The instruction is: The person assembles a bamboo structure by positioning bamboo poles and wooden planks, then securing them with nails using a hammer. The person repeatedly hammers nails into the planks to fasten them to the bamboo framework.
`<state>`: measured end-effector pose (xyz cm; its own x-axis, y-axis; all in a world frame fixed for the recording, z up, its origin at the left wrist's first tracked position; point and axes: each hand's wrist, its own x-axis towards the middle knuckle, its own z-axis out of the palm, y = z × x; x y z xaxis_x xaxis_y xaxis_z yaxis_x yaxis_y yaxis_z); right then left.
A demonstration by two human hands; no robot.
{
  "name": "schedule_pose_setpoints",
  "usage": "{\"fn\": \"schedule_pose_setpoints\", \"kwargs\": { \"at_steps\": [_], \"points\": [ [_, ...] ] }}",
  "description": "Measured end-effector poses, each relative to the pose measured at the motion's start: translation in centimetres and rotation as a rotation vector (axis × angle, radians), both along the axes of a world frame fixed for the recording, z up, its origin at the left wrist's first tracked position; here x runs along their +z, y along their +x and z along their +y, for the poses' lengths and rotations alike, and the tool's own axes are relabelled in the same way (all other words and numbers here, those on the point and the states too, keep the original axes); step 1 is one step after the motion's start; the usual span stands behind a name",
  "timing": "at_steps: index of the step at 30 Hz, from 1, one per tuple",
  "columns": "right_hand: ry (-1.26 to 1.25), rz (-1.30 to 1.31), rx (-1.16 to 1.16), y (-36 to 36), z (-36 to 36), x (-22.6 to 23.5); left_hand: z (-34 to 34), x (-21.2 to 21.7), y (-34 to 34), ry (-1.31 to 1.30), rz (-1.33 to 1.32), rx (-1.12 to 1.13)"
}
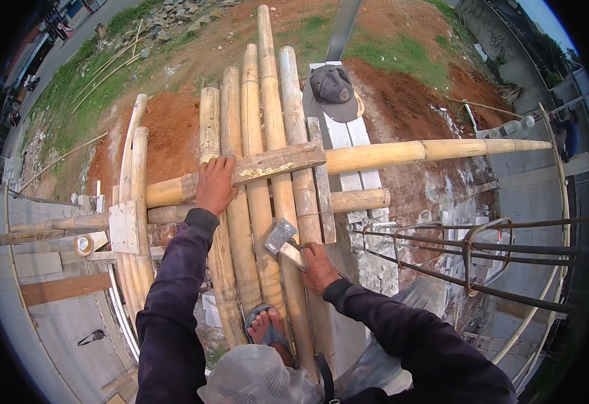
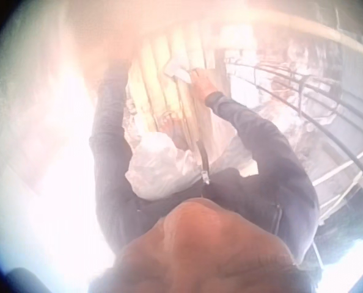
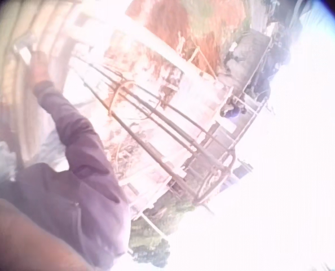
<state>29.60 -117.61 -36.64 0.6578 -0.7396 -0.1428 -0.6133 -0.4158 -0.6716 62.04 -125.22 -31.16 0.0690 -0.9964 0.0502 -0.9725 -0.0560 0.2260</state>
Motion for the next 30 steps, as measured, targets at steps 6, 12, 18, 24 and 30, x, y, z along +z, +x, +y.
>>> {"fn": "schedule_pose_setpoints", "kwargs": {
  "at_steps": [6,12,18,24,30],
  "points": [
    [-0.090,0.169,0.053,0.6,0.0,-0.2,-3.6,-2.8,0.2,0.202,0.012,-0.078],
    [-0.035,0.088,0.005,0.5,-0.5,0.3,-3.3,-3.6,0.6,0.143,0.028,-0.083],
    [-0.018,0.068,0.019,0.6,-0.9,-0.2,0.7,-4.8,4.0,-0.446,0.345,0.250],
    [-0.062,0.026,-0.001,1.0,-0.5,0.0,7.2,-5.4,6.5,-0.359,0.499,0.453],
    [-0.082,0.015,-0.029,1.2,0.3,0.4,6.0,-5.2,6.6,-0.196,0.556,0.297]
  ]
}}
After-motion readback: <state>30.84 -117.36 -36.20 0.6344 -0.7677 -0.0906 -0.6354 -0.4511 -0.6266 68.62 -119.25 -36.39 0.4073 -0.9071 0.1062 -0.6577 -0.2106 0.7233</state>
